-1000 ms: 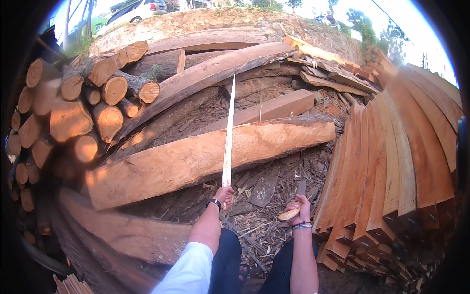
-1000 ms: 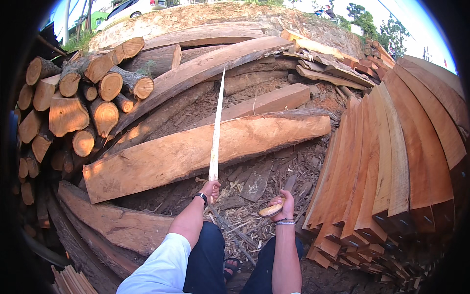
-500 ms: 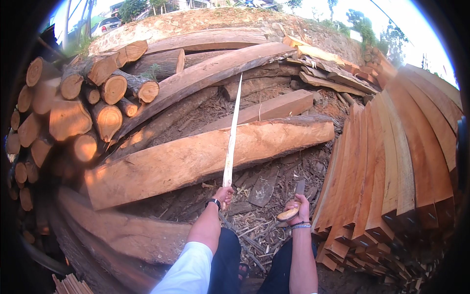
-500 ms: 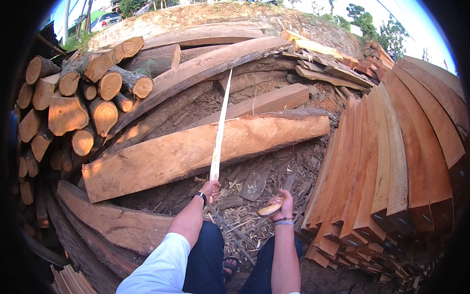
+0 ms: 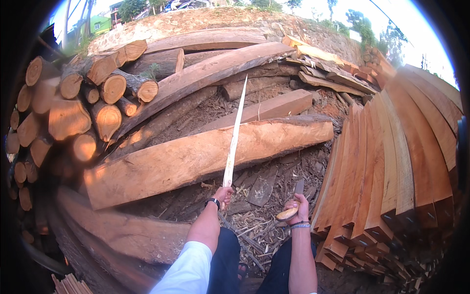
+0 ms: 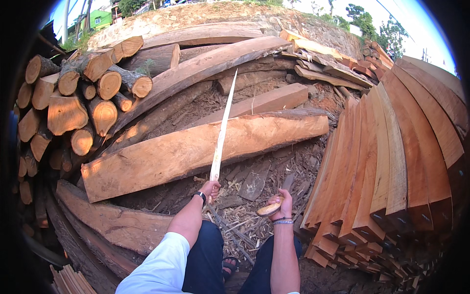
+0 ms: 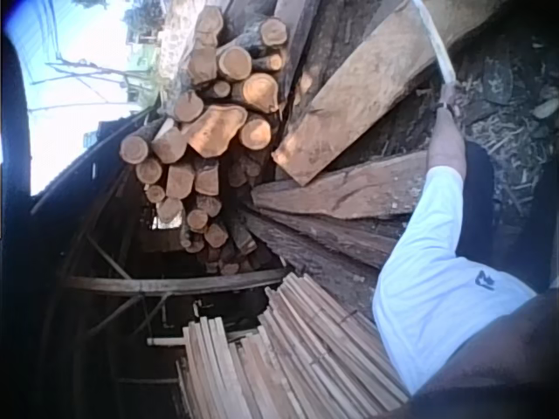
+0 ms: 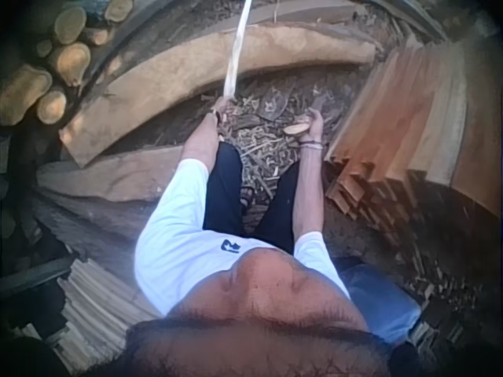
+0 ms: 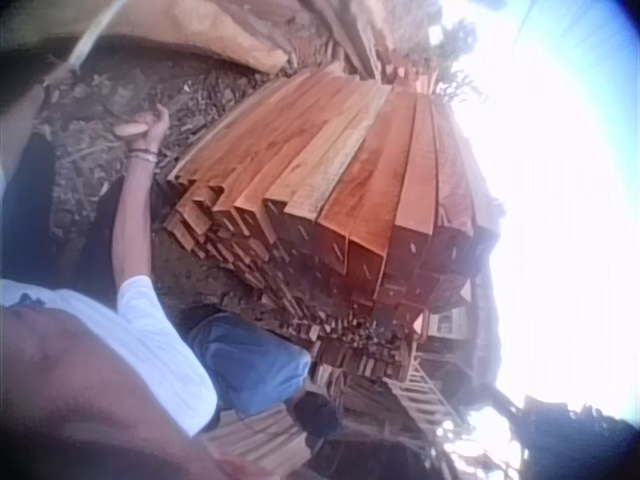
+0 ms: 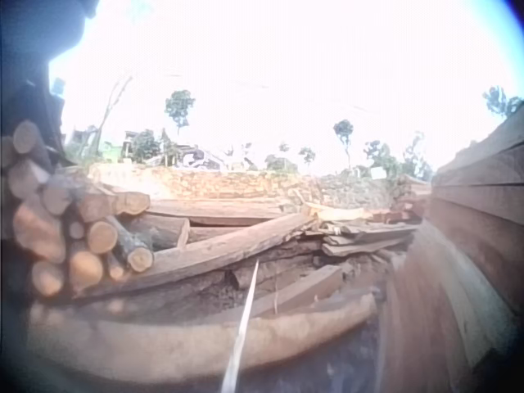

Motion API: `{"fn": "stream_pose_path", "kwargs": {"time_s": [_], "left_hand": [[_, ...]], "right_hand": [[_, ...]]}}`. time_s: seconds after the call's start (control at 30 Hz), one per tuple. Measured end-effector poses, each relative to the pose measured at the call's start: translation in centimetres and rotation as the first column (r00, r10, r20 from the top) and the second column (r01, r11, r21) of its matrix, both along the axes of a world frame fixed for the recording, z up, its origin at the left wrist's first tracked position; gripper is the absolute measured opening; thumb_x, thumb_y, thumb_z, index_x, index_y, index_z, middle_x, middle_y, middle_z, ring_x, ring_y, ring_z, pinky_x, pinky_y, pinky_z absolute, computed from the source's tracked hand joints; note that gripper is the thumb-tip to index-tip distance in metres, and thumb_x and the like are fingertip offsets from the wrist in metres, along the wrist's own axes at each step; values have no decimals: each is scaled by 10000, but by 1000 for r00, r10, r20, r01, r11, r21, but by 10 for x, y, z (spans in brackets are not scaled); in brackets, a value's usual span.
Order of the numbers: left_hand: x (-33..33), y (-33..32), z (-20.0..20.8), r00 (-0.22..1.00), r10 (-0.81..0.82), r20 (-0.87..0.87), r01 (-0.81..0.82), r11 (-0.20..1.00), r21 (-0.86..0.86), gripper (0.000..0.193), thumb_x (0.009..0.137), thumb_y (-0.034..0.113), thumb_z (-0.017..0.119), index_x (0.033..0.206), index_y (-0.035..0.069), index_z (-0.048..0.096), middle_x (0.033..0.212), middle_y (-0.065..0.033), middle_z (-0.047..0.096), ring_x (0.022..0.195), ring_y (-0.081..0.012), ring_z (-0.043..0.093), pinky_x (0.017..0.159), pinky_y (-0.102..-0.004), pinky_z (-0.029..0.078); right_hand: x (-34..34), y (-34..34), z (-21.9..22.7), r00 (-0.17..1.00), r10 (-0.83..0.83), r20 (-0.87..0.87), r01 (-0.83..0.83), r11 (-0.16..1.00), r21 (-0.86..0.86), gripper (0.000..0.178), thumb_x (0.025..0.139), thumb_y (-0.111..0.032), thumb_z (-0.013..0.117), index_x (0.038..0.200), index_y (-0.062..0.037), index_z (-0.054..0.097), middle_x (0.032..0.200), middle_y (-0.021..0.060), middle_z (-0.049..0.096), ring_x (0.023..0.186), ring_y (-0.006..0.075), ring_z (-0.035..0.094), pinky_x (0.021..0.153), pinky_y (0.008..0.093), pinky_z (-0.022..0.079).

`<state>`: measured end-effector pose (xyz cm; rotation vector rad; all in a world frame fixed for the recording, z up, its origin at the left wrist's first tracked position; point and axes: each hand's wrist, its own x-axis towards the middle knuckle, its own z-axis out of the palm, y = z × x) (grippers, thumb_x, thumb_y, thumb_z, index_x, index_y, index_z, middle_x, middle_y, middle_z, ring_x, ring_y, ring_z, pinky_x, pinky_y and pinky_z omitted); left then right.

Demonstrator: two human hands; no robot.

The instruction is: The person uses a long blade with handles to shave and smooth a thin piece of wood, turning the wood over and working on different sections while sitting among wood piles.

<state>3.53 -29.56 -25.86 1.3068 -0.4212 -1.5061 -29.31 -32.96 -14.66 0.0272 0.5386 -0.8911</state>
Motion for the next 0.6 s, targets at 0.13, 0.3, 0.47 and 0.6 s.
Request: {"fn": "stream_pose_path", "kwargs": {"time_s": [0.13,0.3,0.47,0.6], "left_hand": [[13,-3,-18,715,62,696,-134,990,50,213,725,259,634,711,53,582,576,-95,563,496,-232,553,503,-372,456],[-13,3,17,172,-139,975,-135,977,163,416,663,393,686,972,114,682,982,-207,667,941,-351,645,805,-426,519],[-10,6,16,-118,-209,971,-23,978,208,270,686,280,693,902,122,664,875,-152,685,854,-325,663,764,-424,524],[-15,1,15,-255,-267,929,56,955,290,277,705,274,683,927,107,675,907,-156,686,869,-314,665,767,-414,527]], "right_hand": [[8,4,4,1000,14,7,-14,1000,-9,291,817,-189,570,611,-145,370,491,-55,382,407,55,401,397,193,385],[-4,-1,-1,1000,3,25,-3,1000,28,277,820,-186,575,632,-142,375,497,-52,380,398,61,403,395,205,385],[2,0,0,1000,17,4,-17,1000,-5,307,819,-192,568,593,-146,366,486,-56,379,409,56,395,411,195,390],[-1,-1,-1,1000,25,6,-25,1000,-7,316,821,-193,567,584,-148,363,483,-59,375,405,58,388,409,194,389]]}}
